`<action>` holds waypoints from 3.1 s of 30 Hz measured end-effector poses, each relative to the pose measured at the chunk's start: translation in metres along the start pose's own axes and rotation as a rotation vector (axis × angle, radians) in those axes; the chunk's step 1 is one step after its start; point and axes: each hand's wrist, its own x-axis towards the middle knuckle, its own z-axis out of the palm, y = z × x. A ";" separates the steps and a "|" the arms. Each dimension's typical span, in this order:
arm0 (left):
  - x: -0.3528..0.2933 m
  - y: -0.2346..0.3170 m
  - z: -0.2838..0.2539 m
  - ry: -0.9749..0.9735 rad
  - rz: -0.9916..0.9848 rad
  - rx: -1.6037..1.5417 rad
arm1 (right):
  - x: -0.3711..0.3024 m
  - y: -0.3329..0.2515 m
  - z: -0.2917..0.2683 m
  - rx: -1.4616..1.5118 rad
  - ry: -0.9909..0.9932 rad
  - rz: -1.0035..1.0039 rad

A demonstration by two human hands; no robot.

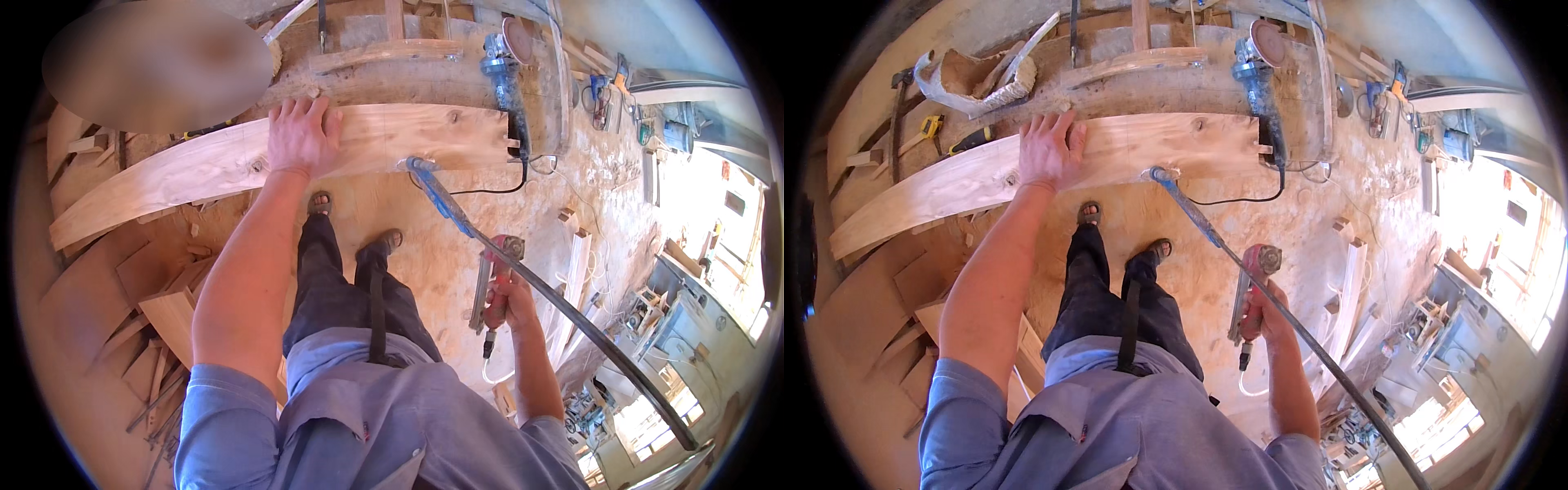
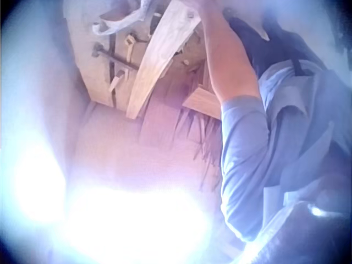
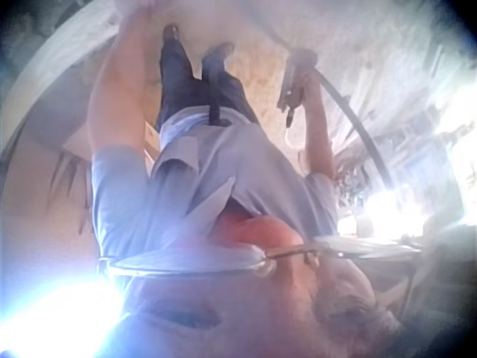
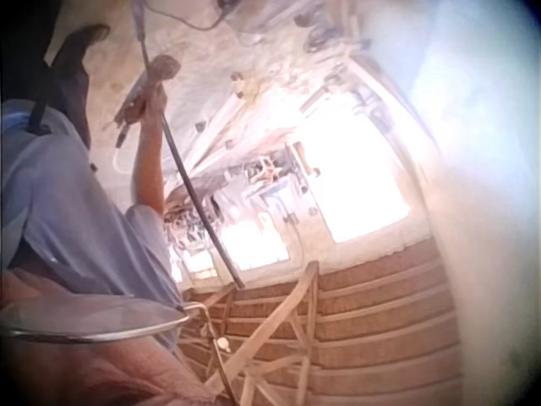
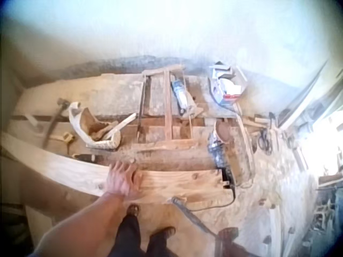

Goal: The person walks through a cluttered workshop and begins assembling a wooden structure. They use a nail gun to fasten a plank to a frame, then switch to a hammer to drive nails manually. The person also uses an angle grinder to smooth the wood surface and continues fastening components with the nail gun.

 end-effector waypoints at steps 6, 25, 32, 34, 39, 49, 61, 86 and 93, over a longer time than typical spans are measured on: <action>0.000 -0.003 0.007 0.017 0.003 -0.011 | -0.013 -0.034 -0.011 -0.058 0.027 -0.086; 0.012 -0.005 -0.003 0.088 0.006 -0.101 | 0.269 -0.300 0.055 -0.903 0.627 -1.207; 0.000 0.002 -0.011 0.046 -0.055 -0.115 | 0.273 -0.314 0.062 -0.993 0.583 -1.285; 0.001 -0.001 -0.011 0.063 -0.053 -0.111 | 0.241 -0.306 0.076 -0.933 0.489 -1.129; 0.004 -0.007 -0.008 0.091 -0.006 -0.188 | 0.192 -0.212 0.031 -0.870 0.747 -1.106; -0.002 -0.015 -0.021 -0.159 -0.086 -0.249 | 0.067 0.104 0.069 -0.026 0.295 0.004; -0.042 -0.099 -0.047 -0.030 0.175 -0.404 | -0.041 0.003 0.261 -0.108 0.184 -0.274; 0.129 -0.203 -0.170 0.161 0.140 -0.272 | -0.037 -0.061 0.198 0.024 0.584 -0.461; 0.226 -0.246 -0.185 0.360 0.246 -0.263 | -0.052 -0.078 0.246 0.073 0.703 -0.335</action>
